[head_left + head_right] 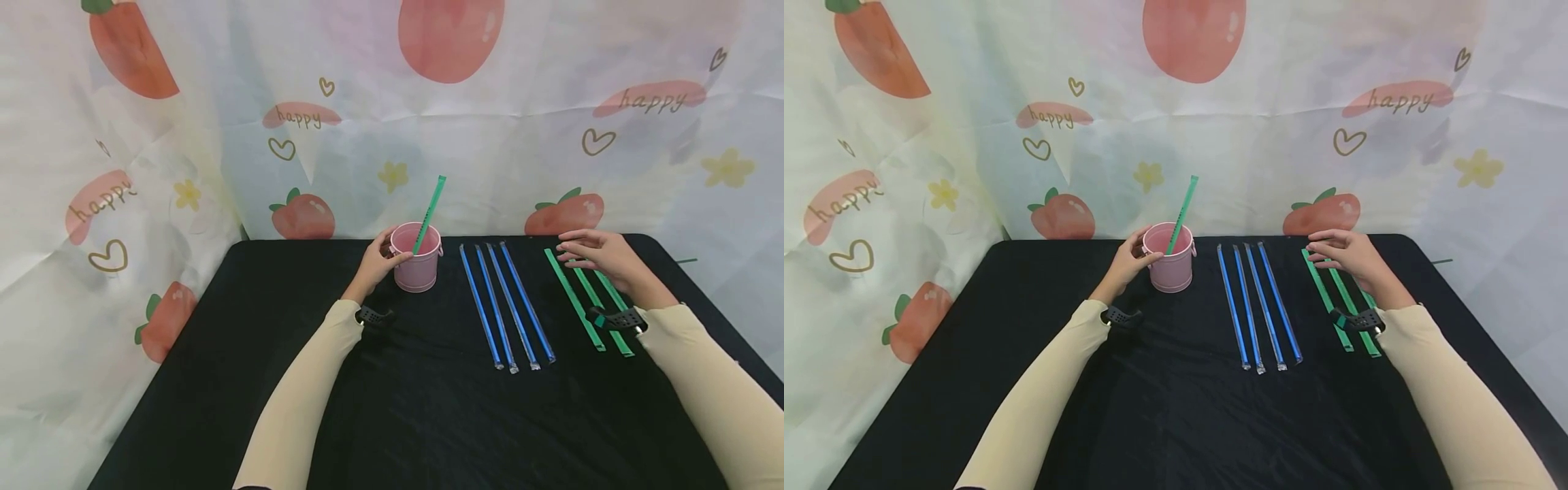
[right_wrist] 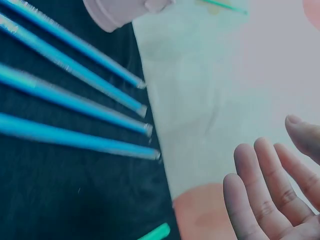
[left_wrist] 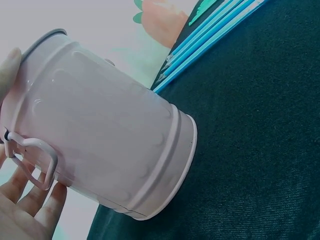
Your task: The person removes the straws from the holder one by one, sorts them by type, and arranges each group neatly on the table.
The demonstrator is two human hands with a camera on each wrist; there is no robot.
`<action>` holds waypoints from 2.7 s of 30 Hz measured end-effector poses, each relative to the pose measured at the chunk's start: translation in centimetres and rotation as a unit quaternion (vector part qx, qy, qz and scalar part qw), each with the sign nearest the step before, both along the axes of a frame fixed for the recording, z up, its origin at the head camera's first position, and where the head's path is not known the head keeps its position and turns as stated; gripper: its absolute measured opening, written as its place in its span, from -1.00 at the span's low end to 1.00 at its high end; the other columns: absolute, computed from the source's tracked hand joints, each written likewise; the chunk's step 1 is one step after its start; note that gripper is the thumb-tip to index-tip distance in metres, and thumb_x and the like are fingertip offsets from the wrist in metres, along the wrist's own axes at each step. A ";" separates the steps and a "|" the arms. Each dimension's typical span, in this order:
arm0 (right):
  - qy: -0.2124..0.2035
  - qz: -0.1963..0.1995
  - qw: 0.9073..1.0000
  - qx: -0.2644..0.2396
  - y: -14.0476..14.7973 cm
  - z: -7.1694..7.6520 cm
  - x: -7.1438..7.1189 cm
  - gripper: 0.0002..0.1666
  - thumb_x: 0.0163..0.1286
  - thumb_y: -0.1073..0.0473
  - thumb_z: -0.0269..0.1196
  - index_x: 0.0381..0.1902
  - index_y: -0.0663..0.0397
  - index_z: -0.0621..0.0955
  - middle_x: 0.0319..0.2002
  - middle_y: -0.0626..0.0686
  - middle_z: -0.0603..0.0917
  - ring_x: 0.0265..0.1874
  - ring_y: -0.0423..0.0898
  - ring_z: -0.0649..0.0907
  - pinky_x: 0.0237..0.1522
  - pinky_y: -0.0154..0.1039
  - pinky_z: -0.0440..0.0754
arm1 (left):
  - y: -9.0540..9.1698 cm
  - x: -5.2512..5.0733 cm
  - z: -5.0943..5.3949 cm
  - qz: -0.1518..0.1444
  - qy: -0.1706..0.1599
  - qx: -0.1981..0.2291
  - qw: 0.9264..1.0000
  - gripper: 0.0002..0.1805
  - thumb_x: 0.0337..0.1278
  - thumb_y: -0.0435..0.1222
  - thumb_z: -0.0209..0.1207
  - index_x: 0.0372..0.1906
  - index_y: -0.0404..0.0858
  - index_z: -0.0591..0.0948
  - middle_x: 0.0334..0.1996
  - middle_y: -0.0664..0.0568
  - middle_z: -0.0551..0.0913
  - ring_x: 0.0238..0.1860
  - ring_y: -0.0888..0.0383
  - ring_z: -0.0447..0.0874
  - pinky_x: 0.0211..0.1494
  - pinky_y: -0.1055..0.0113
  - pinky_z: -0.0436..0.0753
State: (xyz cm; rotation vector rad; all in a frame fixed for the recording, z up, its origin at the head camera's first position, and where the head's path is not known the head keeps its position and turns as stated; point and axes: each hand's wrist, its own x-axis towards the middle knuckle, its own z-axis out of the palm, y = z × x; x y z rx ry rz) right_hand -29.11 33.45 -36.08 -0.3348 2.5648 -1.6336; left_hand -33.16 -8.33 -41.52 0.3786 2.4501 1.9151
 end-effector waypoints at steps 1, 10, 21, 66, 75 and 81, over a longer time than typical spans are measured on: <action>0.000 0.005 1.000 -0.004 -0.3 0.2 -0.1 -0.68 0.41 0.05 0.09 0.08 -0.07 0.46 -0.24 -0.42 0.63 -0.25 -0.42 0.67 -0.20 -0.46 0.64 | 0.0 0.0 0.0 0.000 -0.001 0.000 1.000 -0.20 0.09 -0.20 0.28 0.42 -0.11 0.18 0.32 -0.06 0.37 0.31 0.03 0.36 0.32 0.14 0.42; -0.001 0.017 0.999 -0.036 -3.4 1.4 -1.0 -0.66 0.40 0.08 0.11 0.10 -0.01 0.45 -0.24 -0.35 0.64 -0.24 -0.41 0.67 -0.20 -0.48 0.63 | 0.0 -0.1 -0.1 -0.003 0.008 -0.001 1.000 -0.17 0.03 -0.25 0.32 0.41 -0.10 0.19 0.30 -0.06 0.38 0.25 0.00 0.40 0.25 0.11 0.50; -0.005 0.004 0.998 -0.065 -7.5 2.4 -2.6 -0.61 0.36 0.08 0.16 0.10 0.10 0.49 -0.27 -0.32 0.65 -0.29 -0.35 0.68 -0.20 -0.42 0.65 | -0.1 0.0 -0.3 -0.014 0.018 -0.009 1.000 -0.10 -0.03 -0.30 0.36 0.43 -0.15 0.16 0.30 -0.11 0.37 0.24 -0.04 0.40 0.26 0.09 0.47; -0.080 -0.006 0.982 -0.168 -20.6 1.6 -9.2 -0.35 0.40 0.19 0.10 0.38 0.25 0.20 0.31 0.37 0.34 0.25 0.25 0.41 0.29 0.03 0.38 | -0.6 -0.1 -1.4 0.001 0.009 0.025 1.000 -0.22 0.03 -0.33 0.31 0.39 -0.16 0.25 0.31 -0.13 0.36 0.32 -0.06 0.35 0.26 0.08 0.48; -0.087 -0.024 0.986 -0.138 -22.0 0.9 -9.2 -0.38 0.40 0.15 0.12 0.33 0.31 0.28 0.28 0.32 0.39 0.25 0.18 0.45 0.26 -0.05 0.43 | -0.4 -0.2 -1.7 0.014 0.019 0.021 0.999 -0.23 0.01 -0.32 0.33 0.37 -0.13 0.28 0.29 -0.09 0.40 0.30 -0.04 0.38 0.24 0.07 0.50; -0.086 -0.031 0.988 -0.125 -22.8 0.5 -9.0 -0.44 0.40 0.15 0.13 0.27 0.31 0.38 0.25 0.31 0.44 0.24 0.15 0.47 0.27 -0.05 0.43 | -0.4 -0.2 -1.7 0.011 0.021 0.019 1.000 -0.24 0.03 -0.32 0.32 0.37 -0.15 0.28 0.29 -0.11 0.40 0.29 -0.05 0.39 0.23 0.09 0.51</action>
